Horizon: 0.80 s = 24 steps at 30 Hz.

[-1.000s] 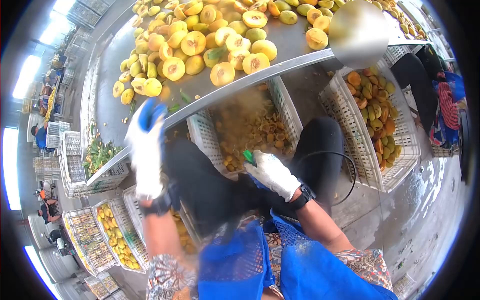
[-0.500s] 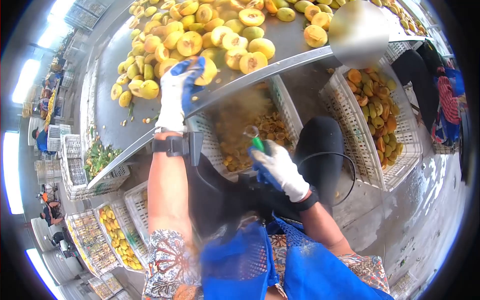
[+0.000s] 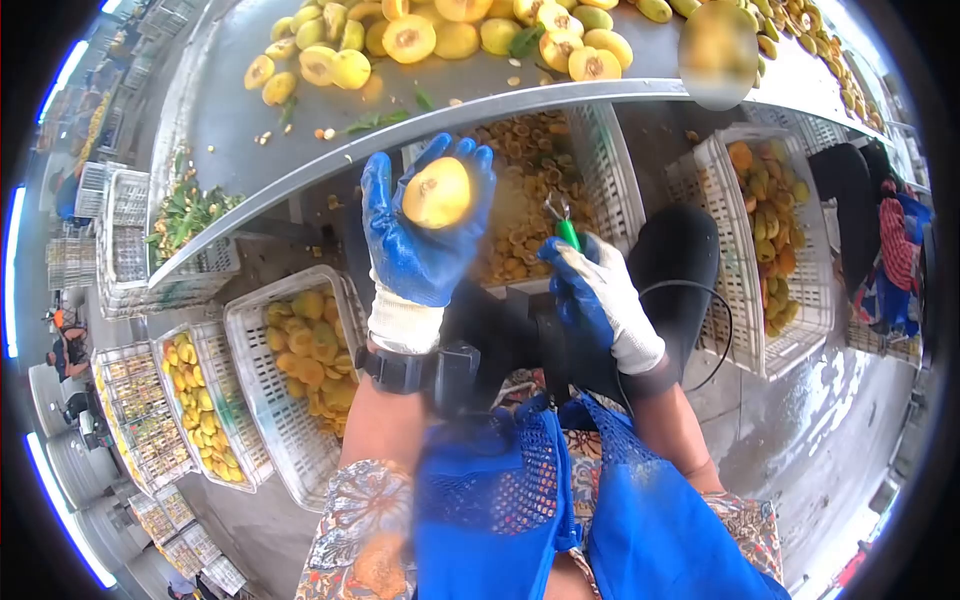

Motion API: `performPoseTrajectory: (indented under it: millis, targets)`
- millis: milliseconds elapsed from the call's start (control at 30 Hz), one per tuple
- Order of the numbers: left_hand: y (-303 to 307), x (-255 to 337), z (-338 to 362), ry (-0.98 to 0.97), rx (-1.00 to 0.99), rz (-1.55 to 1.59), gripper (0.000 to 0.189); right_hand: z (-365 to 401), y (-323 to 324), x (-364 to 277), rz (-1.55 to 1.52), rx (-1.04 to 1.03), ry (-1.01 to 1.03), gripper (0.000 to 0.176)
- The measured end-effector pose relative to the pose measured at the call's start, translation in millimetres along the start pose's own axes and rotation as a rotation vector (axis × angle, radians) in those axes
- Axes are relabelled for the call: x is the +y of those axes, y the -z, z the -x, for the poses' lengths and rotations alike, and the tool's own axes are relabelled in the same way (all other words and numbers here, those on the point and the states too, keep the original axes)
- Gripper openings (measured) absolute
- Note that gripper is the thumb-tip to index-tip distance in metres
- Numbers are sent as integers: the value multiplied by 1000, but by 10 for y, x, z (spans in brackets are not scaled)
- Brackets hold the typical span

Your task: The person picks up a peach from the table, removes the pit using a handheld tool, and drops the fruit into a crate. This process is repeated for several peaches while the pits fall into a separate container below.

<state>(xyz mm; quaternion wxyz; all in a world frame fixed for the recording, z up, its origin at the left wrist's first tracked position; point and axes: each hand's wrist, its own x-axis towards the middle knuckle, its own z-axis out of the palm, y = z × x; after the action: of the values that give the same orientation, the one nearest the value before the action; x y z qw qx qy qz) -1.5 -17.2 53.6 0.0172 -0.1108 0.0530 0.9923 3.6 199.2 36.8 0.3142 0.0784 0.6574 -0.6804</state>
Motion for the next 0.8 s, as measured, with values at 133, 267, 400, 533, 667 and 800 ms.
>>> performPoseTrajectory:
  millis: [133, 267, 400, 533, 667, 800]
  targets:
    - [127, -66, 108, -141, 41, -353, 53, 241, -238, -398, 288, 30, 173, 32]
    - [78, -119, 232, -284, 45, -739, 51, 322, -473, -416, 655, -34, 451, 29]
    - [123, -112, 297, -368, 16, -951, 53, 321, -598, -299, 696, -79, 515, 30]
    - [132, -107, 309, -386, 26, -1005, 53, 299, -637, -212, 741, -100, 497, 30]
    - [173, -133, 326, -484, 40, -1164, 53, 273, -680, -118, 707, -122, 468, 31]
    - [260, -147, 316, -430, 134, -1090, 55, 232, -700, 130, 765, -117, 538, 32]
